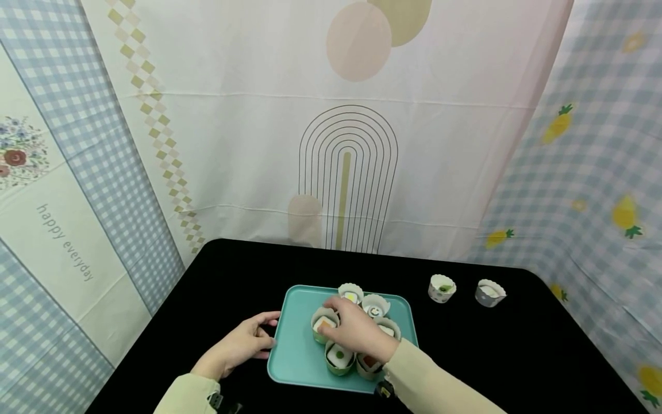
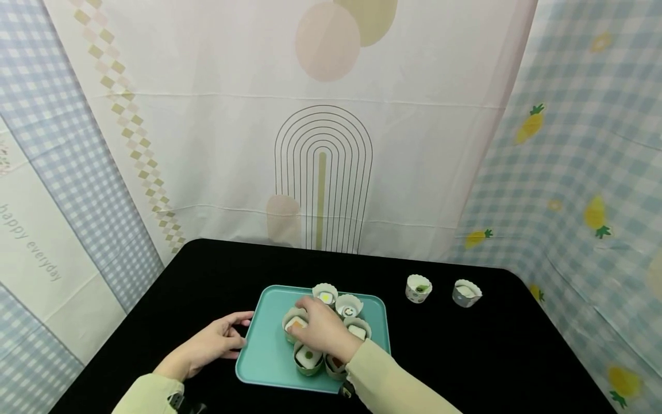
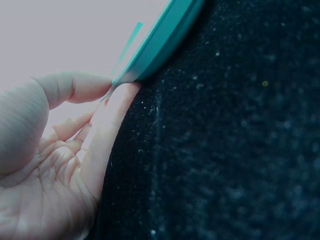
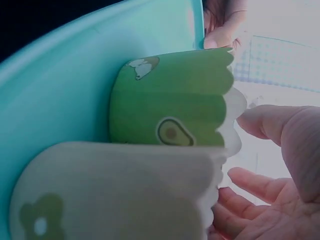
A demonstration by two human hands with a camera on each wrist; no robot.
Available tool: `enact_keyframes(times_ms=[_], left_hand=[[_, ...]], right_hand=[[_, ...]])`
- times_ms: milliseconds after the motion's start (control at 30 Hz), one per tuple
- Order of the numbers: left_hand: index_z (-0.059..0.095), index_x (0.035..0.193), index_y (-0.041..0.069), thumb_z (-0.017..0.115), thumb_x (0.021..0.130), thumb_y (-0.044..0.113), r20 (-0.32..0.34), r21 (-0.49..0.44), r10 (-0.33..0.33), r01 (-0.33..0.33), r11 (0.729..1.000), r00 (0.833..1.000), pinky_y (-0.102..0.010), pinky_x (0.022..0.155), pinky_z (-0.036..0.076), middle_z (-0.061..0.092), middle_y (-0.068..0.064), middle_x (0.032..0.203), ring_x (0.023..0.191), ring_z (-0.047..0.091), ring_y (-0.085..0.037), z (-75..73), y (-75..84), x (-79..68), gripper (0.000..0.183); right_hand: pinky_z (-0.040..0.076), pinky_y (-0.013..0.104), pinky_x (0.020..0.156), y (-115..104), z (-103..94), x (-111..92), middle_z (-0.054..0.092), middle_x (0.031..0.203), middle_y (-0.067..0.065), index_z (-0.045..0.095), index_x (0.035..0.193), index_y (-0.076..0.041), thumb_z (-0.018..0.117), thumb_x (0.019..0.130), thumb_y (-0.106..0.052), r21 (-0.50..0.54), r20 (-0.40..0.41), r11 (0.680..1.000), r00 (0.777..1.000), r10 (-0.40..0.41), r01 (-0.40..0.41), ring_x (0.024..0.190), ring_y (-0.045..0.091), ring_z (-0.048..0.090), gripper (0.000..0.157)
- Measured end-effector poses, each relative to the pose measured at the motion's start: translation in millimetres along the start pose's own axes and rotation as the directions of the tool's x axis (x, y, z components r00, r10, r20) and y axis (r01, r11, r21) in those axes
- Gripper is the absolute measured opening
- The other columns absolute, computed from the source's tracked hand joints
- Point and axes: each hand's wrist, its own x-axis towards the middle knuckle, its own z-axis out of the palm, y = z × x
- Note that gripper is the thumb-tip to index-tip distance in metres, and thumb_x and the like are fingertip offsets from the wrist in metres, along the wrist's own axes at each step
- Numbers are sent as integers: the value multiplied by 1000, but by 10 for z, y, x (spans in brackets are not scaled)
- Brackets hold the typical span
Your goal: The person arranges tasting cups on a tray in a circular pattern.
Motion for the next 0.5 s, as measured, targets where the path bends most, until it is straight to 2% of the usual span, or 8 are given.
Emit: enact_keyframes(times_ms=[300, 500], left_hand=[[38, 147, 6, 65, 87, 7, -3, 0, 0, 0, 1000, 1000, -41, 76, 56, 44, -16, 133, 90, 60, -25, 7, 5, 9, 66], [38, 147, 6, 65, 87, 7, -6, 2, -3, 3, 1000, 1000, -41, 76, 56, 43, -16, 134, 90, 60, -25, 13, 6, 5, 66]], right_hand=[[48, 40, 90, -13, -6, -59, 56, 128, 9, 56, 131, -6, 63, 95, -32, -26, 0, 1000, 1000, 6, -6, 117, 27, 54, 46], [50, 37, 85, -30, 16, -81, 57, 125, 7, 57, 129, -7, 63, 94, -32, -37, -2, 999, 1000, -7, 7, 111, 24, 57, 43]])
